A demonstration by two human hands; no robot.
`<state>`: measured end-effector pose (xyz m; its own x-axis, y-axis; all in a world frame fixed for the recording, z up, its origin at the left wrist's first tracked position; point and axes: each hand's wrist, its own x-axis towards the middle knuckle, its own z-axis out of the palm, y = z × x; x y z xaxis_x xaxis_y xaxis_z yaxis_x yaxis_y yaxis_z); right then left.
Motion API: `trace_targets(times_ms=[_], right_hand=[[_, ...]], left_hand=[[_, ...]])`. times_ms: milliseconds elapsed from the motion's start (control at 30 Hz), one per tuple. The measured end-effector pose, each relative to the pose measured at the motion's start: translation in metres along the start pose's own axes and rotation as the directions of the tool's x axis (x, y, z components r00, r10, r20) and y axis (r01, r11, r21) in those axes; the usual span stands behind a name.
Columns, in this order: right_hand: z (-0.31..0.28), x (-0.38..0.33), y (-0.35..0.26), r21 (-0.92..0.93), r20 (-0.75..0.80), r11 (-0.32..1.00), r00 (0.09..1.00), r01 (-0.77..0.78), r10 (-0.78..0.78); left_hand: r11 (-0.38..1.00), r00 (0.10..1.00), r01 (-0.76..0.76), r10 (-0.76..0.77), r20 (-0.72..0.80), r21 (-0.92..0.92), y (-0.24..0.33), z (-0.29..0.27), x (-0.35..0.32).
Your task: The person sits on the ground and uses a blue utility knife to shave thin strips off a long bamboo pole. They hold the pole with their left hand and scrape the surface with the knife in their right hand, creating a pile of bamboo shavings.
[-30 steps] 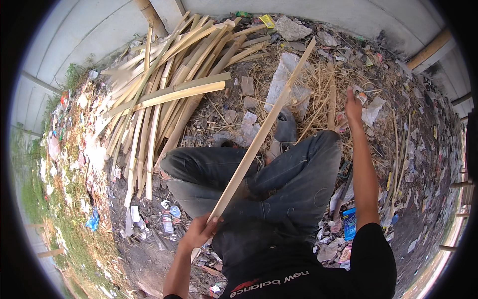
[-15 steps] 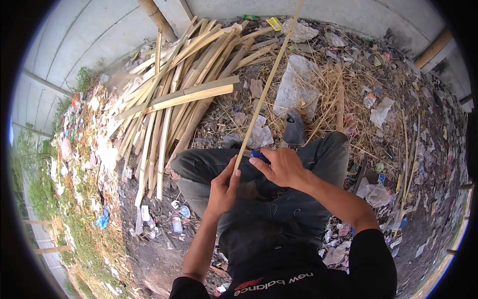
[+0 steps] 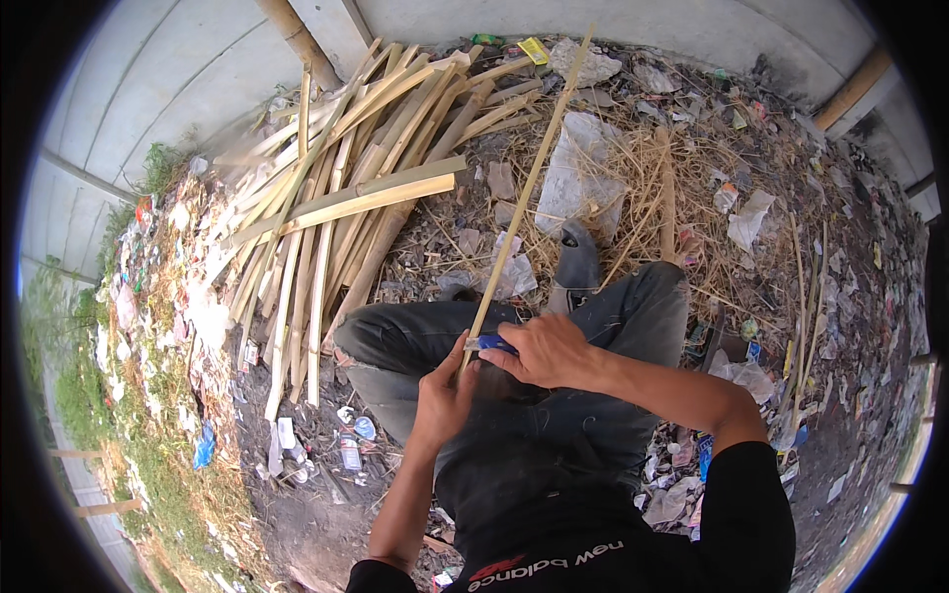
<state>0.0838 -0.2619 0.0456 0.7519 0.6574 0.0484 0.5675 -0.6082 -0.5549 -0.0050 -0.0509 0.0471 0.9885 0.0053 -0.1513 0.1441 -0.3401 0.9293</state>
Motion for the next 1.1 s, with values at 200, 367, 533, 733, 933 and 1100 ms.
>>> trace_targets(times_ms=[200, 367, 533, 733, 933, 1100], right_hand=[[-0.029, 0.038, 0.061, 0.058, -0.243, 0.97, 0.939, -0.238, 0.245], [-0.061, 0.048, 0.128, 0.043, -0.311, 0.844, 0.795, -0.535, 0.52], [-0.085, 0.036, 0.185, -0.018, -0.328, 0.833, 0.79, -0.553, 0.518], [-0.085, 0.044, 0.185, -0.1, -0.349, 0.862, 0.828, -0.497, 0.438], [-0.099, 0.035, 0.194, -0.132, -0.499, 0.809, 0.744, -0.573, 0.445], [-0.104, 0.011, 0.219, 0.119, -0.532, 0.909, 0.747, -0.399, 0.397]], left_hand=[[0.986, 0.999, 0.011, -0.015, 0.028, 0.167, 0.01, -0.015, -0.003], [0.975, 0.994, 0.019, -0.043, 0.103, 0.223, 0.009, -0.029, -0.026], [0.973, 0.985, 0.015, -0.054, 0.164, 0.23, -0.014, -0.056, -0.058], [0.98, 0.975, 0.057, -0.096, 0.2, 0.188, -0.021, -0.077, -0.057], [0.968, 0.929, 0.249, -0.245, 0.277, 0.022, -0.054, -0.097, -0.076], [0.94, 0.901, 0.335, -0.34, 0.268, 0.067, -0.057, -0.101, -0.085]])
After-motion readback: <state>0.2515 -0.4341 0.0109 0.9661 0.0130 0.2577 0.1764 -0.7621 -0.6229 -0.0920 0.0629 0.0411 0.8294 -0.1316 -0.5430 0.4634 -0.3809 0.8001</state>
